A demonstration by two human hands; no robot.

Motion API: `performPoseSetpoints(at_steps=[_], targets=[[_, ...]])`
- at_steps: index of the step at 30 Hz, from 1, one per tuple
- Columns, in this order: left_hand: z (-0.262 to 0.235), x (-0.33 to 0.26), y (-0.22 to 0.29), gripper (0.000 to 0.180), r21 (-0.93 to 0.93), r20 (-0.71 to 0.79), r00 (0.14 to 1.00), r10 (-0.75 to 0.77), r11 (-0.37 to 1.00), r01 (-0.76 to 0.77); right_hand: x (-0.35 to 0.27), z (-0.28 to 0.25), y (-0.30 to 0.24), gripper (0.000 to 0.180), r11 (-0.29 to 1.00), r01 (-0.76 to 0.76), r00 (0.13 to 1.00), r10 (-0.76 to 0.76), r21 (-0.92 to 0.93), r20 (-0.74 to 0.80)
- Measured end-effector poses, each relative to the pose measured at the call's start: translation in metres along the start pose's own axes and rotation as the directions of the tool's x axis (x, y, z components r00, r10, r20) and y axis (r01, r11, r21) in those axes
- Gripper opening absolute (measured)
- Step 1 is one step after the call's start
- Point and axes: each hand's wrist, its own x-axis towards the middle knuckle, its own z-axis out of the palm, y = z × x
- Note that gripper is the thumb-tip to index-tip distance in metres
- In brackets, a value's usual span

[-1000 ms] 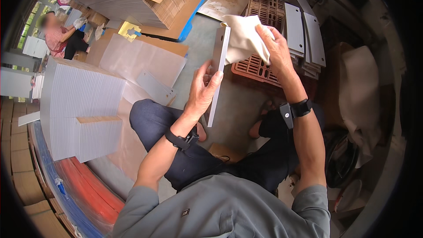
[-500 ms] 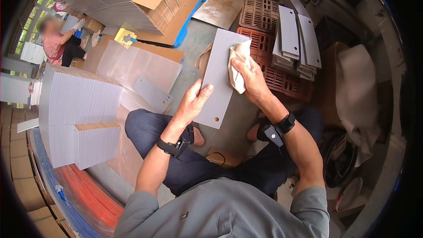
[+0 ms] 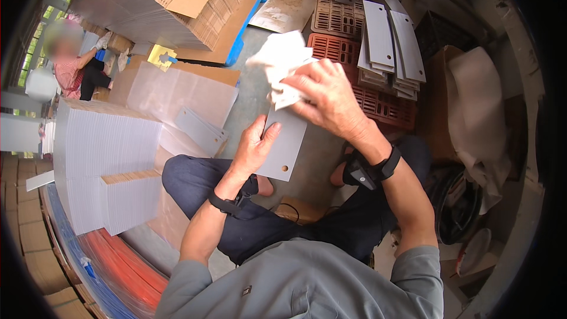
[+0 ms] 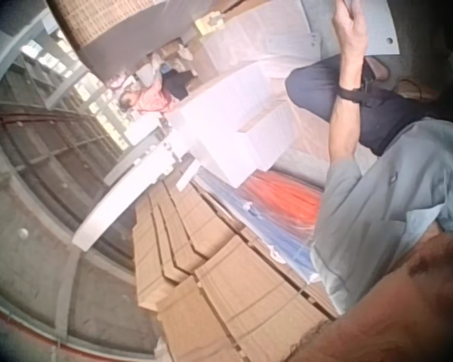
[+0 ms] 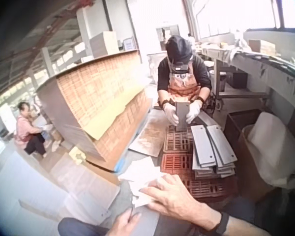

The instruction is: Wipe down furniture panels with a cloth and stack them in an organized manner.

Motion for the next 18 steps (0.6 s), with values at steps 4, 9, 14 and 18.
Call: performPoseSetpoints(at_steps=[4,9,14,18], targets=[[0.002,-0.012,0.008,0.032,0.116,0.037,0.994,0.104,0.987,-0.107,0.013,0.019,0.015,0.034,0.994,0.053,0.982,-0.069,-0.091,-0.178],[-0.003,-0.020,0.016,0.030,0.168,0.123,0.992,-0.028,0.986,0.007,0.026,-0.006,0.057,0.030,0.778,-0.416,0.848,0.519,0.471,-0.108],[-0.001,-0.017,0.017,0.031,0.067,0.069,0.986,0.152,0.985,-0.156,0.017,-0.035,0.066,0.032,0.645,-0.360,0.835,0.545,0.674,-0.075],[-0.002,-0.017,0.024,0.029,0.101,0.086,0.987,0.137,0.984,-0.146,0.012,-0.050,0.063,0.035,0.653,-0.362,0.848,0.528,0.665,-0.057]])
